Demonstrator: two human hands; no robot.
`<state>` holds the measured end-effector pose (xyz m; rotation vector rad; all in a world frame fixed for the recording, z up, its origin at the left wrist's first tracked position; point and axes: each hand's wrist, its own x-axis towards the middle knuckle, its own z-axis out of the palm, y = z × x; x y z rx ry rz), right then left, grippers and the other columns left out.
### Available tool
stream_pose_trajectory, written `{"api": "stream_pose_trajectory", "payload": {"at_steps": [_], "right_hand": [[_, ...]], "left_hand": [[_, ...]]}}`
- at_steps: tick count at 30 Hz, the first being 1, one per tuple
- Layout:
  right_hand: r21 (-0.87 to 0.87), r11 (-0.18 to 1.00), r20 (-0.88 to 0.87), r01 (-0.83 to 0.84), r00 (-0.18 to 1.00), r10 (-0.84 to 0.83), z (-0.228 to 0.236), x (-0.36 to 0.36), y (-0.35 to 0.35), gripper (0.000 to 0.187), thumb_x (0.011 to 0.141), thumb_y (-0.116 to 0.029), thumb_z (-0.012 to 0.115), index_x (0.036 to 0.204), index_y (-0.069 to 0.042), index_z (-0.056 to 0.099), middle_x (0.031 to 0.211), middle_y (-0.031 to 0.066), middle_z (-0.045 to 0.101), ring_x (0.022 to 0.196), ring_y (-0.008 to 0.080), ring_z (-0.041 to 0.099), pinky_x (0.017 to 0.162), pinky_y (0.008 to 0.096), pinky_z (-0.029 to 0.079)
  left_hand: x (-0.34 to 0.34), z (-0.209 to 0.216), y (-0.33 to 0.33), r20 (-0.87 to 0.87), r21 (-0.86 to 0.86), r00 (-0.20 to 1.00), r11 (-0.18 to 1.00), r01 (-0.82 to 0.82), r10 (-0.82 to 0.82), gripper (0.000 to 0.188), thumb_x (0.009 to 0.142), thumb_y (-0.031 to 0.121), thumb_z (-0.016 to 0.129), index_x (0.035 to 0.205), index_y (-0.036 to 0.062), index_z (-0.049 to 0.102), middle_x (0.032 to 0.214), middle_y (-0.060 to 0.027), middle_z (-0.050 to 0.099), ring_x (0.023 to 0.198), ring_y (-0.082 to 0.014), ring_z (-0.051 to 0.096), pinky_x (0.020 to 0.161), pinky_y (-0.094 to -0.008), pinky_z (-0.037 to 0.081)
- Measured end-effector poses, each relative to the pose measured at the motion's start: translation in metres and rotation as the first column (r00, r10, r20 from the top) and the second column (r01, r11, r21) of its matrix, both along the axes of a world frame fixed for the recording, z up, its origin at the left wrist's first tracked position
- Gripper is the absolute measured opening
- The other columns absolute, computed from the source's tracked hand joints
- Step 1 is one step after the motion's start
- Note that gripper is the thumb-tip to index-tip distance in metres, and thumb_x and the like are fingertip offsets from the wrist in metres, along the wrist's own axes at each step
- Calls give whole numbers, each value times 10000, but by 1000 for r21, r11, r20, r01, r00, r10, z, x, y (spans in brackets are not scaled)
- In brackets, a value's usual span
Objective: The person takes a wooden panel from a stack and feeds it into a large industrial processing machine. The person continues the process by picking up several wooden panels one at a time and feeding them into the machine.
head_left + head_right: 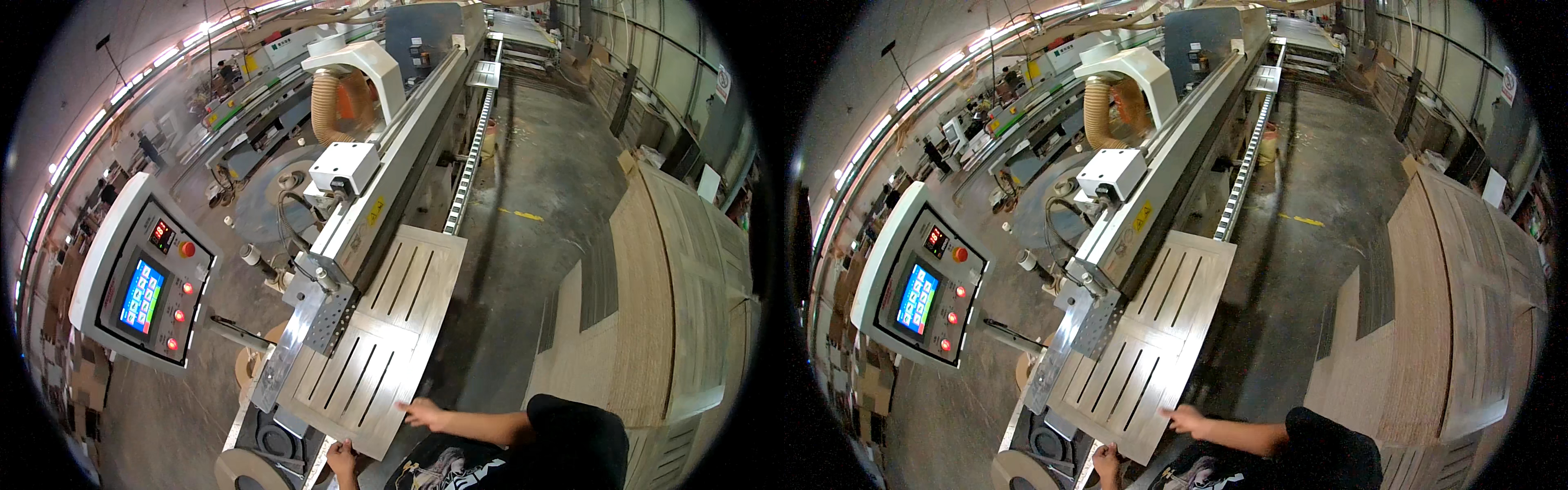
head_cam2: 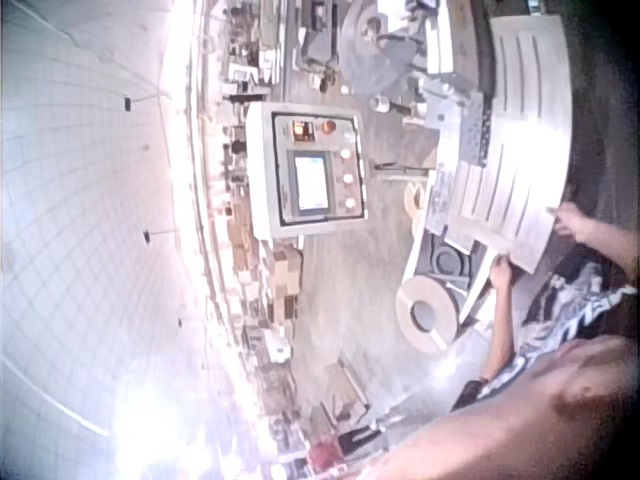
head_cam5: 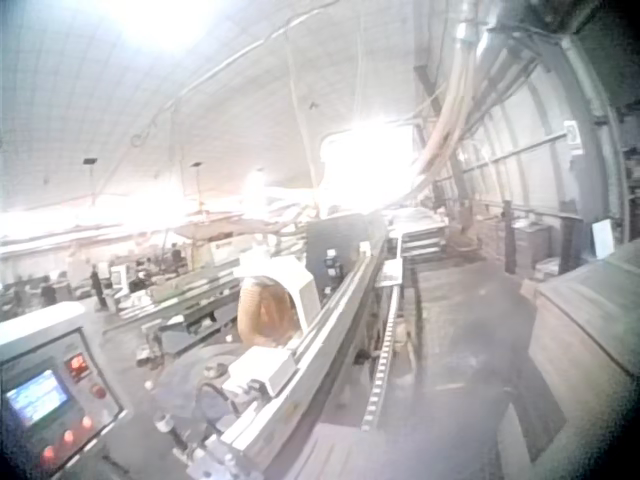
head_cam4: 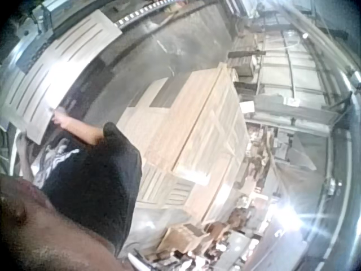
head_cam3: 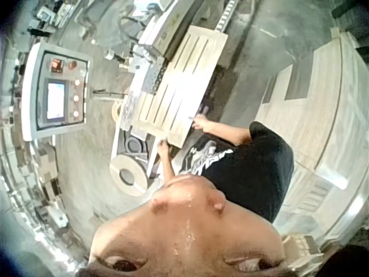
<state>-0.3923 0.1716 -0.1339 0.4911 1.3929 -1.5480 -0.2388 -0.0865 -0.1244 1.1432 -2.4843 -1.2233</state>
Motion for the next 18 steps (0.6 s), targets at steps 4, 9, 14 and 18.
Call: {"api": "stream_pose_trajectory", "payload": {"at_steps": [4,9,14,18], "right_hand": [[43,995,-77,89,993,-85,9,23,-21,451,894,-363,728,1090,26,610,999,96,658,847,176,657,737,298,532],[172,964,-325,203,936,-139,10,-4,-7,423,890,-402,720,1015,-5,647,895,98,681,789,200,645,738,364,495],[233,929,-396,289,900,-180,1,-42,1,412,892,-362,718,1072,5,670,972,141,707,884,237,654,791,382,487],[130,899,-403,419,850,-338,-6,-72,16,375,887,-326,727,982,32,668,881,110,686,799,230,629,752,390,483]], "left_hand": [[-41,39,22,87,18,994,997,70,-71,287,879,200,699,762,-56,640,606,-130,606,552,-224,564,566,-362,445],[-64,67,14,153,-438,981,882,174,-117,263,825,177,674,1034,17,683,1044,-198,674,983,-394,616,826,-474,472],[-52,47,-41,231,-591,947,742,317,-221,452,812,220,674,1181,-34,611,1267,-201,601,1139,-393,558,980,-481,424],[-49,35,-59,321,-615,875,623,484,-363,562,835,307,634,1278,-35,581,1357,-218,552,1199,-404,539,1067,-485,365]]}}
